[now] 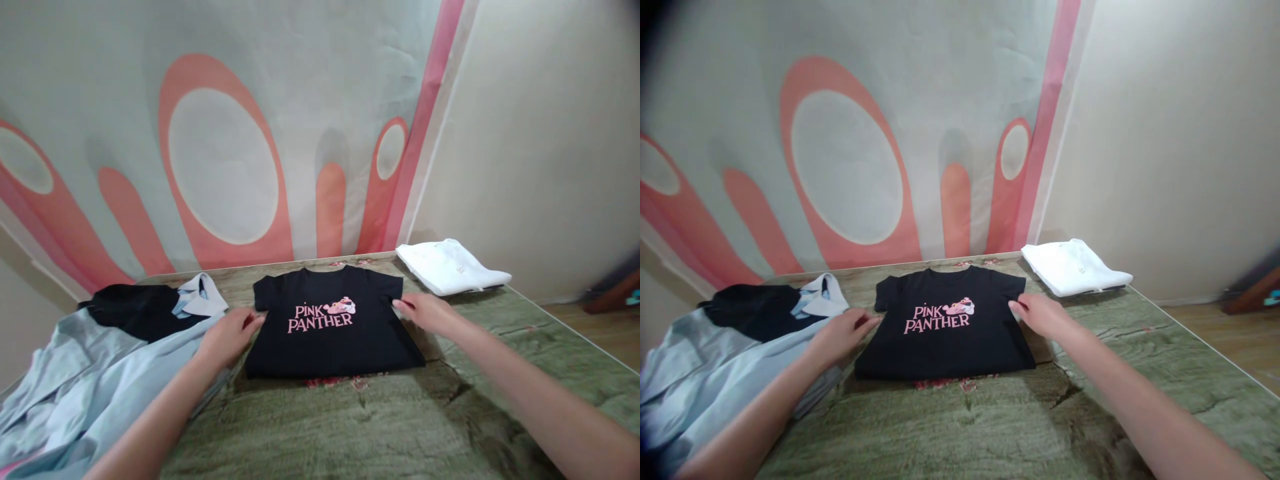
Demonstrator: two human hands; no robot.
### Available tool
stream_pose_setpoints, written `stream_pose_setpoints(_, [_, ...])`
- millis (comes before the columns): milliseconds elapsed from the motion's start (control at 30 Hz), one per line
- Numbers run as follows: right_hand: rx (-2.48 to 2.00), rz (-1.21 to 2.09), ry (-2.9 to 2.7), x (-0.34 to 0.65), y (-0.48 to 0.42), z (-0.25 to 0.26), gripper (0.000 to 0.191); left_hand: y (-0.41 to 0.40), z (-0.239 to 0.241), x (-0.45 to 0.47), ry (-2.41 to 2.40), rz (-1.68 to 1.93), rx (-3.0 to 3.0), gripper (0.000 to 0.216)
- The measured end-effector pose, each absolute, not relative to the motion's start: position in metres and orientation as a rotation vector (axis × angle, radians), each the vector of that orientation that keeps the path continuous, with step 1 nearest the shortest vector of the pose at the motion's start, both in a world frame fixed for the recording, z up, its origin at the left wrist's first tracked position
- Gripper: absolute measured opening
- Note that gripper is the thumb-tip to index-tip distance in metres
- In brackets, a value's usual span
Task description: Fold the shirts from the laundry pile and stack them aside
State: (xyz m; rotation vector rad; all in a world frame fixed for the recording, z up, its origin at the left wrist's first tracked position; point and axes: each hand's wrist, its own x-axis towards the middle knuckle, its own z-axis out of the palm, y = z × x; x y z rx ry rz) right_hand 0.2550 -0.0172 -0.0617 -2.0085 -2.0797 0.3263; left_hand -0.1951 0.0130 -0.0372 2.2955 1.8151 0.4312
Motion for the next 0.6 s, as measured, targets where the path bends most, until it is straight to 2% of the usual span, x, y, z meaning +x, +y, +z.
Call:
stream_pose_setpoints(100, [-1.912, 0.669, -2.164, 0.264, -0.063, -0.074, 0.048, -0.028, -0.050, -0.207, 1.792, 0.283, 2.224, 0.041])
stream_pose_setpoints(233, [-1.665, 0.945, -1.954, 0.255, -0.091, -0.078, 0.041, -0.049, -0.055, -0.203, 1.669, 0.462, 2.042, 0.042])
stream_pose_setpoints(367, [-1.587, 0.830, -1.810, 0.243, -0.095, -0.082, 0.040, -0.054, -0.056, -0.195, 1.630, 0.612, 2.035, 0.049])
stream_pose_setpoints(500, [-1.503, 0.739, -2.039, 0.247, -0.100, -0.086, 0.052, -0.058, -0.051, -0.197, 1.518, 0.472, 2.156, 0.040])
stream_pose_setpoints(533, [-1.485, 0.715, -2.087, 0.249, -0.102, -0.086, 0.051, -0.058, -0.049, -0.198, 1.487, 0.451, 2.168, 0.036])
stream_pose_setpoints(600, [-1.454, 0.652, -2.140, 0.251, -0.103, -0.085, 0.036, -0.057, -0.045, -0.200, 1.451, 0.476, 2.172, 0.030])
